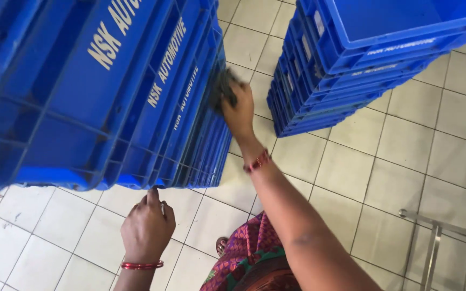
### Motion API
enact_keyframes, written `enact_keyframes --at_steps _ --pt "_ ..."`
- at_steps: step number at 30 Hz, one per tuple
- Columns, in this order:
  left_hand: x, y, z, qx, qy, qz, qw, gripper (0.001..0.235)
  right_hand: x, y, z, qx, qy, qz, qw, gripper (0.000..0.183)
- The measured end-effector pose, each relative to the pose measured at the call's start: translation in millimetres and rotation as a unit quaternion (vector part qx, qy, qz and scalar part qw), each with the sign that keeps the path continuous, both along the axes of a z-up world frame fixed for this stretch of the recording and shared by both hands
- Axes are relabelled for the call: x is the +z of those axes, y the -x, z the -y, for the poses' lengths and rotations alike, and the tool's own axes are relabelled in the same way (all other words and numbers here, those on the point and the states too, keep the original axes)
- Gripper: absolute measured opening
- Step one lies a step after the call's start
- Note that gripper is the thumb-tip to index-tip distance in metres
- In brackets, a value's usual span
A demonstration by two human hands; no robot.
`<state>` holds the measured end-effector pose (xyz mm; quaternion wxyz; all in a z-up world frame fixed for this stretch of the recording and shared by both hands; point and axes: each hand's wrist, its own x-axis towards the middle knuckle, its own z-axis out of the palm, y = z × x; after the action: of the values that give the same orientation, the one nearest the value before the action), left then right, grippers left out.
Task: Cleaning the edges and interior of stacked blue plastic automotive crates using a cloth.
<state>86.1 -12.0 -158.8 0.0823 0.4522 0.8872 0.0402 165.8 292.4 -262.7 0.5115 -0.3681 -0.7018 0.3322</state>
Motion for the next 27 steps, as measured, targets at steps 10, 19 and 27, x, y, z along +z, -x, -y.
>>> enact_keyframes --at_steps 10,19,27 --pt "1 -1 -5 0.027 0.044 0.031 0.998 0.037 48 -5 94 0.124 -0.124 0.076 0.981 0.055" --pt "4 -8 -14 0.055 0.043 0.026 0.997 0.042 50 -4 80 0.186 0.007 0.172 0.967 0.045" --pt "4 -16 -15 0.081 0.026 0.034 0.996 0.049 14 24 -75 0.097 -0.094 0.253 0.958 0.041"
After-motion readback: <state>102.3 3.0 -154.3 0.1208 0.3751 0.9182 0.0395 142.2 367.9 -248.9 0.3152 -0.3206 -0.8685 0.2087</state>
